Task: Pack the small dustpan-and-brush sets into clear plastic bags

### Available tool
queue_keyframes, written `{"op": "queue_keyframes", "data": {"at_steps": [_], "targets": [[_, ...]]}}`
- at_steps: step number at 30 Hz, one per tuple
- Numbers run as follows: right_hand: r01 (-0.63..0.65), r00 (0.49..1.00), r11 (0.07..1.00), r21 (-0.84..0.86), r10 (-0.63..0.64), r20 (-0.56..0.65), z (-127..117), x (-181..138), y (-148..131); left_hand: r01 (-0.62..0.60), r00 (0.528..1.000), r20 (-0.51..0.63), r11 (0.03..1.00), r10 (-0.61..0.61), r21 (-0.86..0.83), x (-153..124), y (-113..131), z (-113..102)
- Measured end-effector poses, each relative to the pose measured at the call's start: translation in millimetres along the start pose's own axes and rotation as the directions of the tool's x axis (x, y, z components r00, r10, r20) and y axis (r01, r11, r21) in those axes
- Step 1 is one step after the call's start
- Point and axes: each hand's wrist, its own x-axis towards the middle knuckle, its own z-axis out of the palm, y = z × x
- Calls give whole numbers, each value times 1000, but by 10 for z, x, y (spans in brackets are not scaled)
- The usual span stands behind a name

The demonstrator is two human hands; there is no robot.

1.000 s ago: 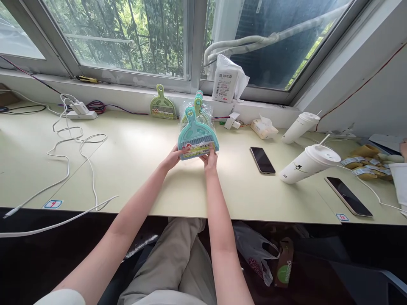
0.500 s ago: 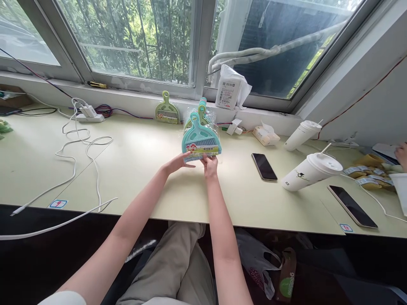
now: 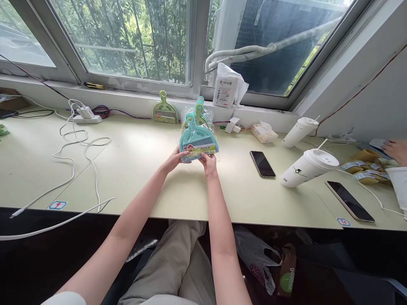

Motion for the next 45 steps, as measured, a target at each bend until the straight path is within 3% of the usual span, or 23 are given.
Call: {"op": "queue_keyframes", "data": {"at_steps": [6,45], "targets": [[-14,998,1000,-17,15,59,-45,13,-32,4,1000,23,1000,-4,-6,6,3,-19],[-72,997,997,-43,71,-5,-67,45,42,-1,998,58,1000,0,13,-12,-56,-52]]}}
